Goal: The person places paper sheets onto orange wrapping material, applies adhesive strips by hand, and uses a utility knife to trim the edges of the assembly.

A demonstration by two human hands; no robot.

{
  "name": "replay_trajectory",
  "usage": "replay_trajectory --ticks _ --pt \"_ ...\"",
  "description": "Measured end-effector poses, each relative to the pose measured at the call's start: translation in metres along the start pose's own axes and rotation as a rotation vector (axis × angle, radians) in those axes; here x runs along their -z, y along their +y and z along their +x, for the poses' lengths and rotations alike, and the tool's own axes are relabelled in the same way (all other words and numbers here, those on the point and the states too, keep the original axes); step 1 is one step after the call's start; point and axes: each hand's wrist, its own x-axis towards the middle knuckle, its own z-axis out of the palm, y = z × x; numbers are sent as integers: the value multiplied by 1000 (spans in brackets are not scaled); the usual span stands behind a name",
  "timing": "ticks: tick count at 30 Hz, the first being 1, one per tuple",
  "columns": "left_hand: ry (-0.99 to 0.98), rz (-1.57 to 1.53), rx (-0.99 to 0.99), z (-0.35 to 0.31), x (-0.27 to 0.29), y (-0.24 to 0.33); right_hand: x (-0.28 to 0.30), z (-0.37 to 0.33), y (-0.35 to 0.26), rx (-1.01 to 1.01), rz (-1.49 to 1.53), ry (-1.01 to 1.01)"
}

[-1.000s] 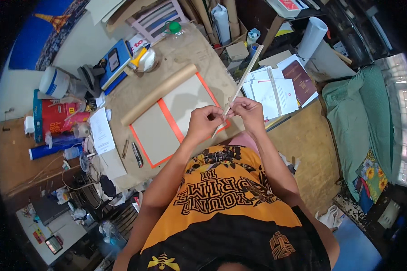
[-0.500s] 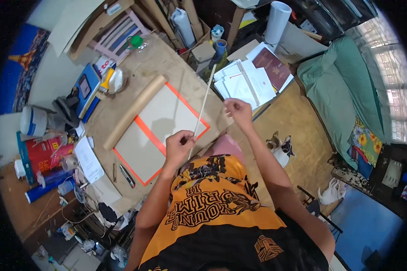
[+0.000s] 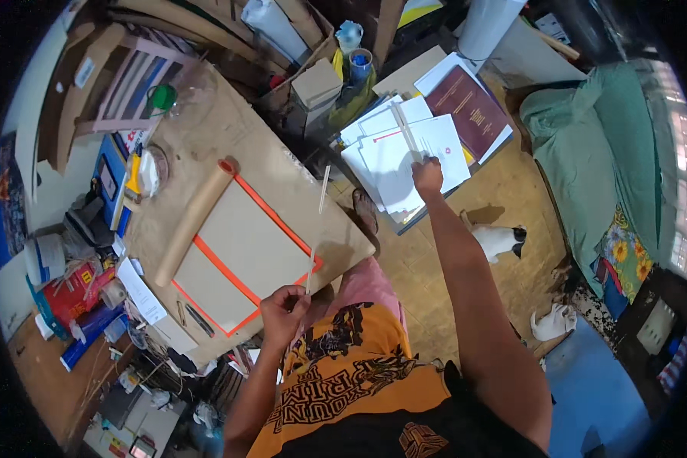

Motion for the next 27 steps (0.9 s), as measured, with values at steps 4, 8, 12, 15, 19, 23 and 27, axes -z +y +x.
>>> replay_trajectory --ticks 4,8,12,15,19,23,27 --pt "26 -99 13 11 -12 14 -16 7 7 -111 -87 -60" --pt "32 -127 25 20 -19 27 -9 12 7 -132 -64 -85" --pt "35 -71 19 28 -20 33 -3 15 8 -125 -78 -154" --pt "40 -45 35 31 -19 34 -3 13 8 -59 -103 -163" --pt "49 -76 15 30 -21 37 -8 12 7 -7 -105 -142" --pt "57 -79 11 27 -22 40 -8 15 4 -28 -123 -204" --pt "39 -83 -4 25 -20 41 -11 18 9 -10 -114 -212"
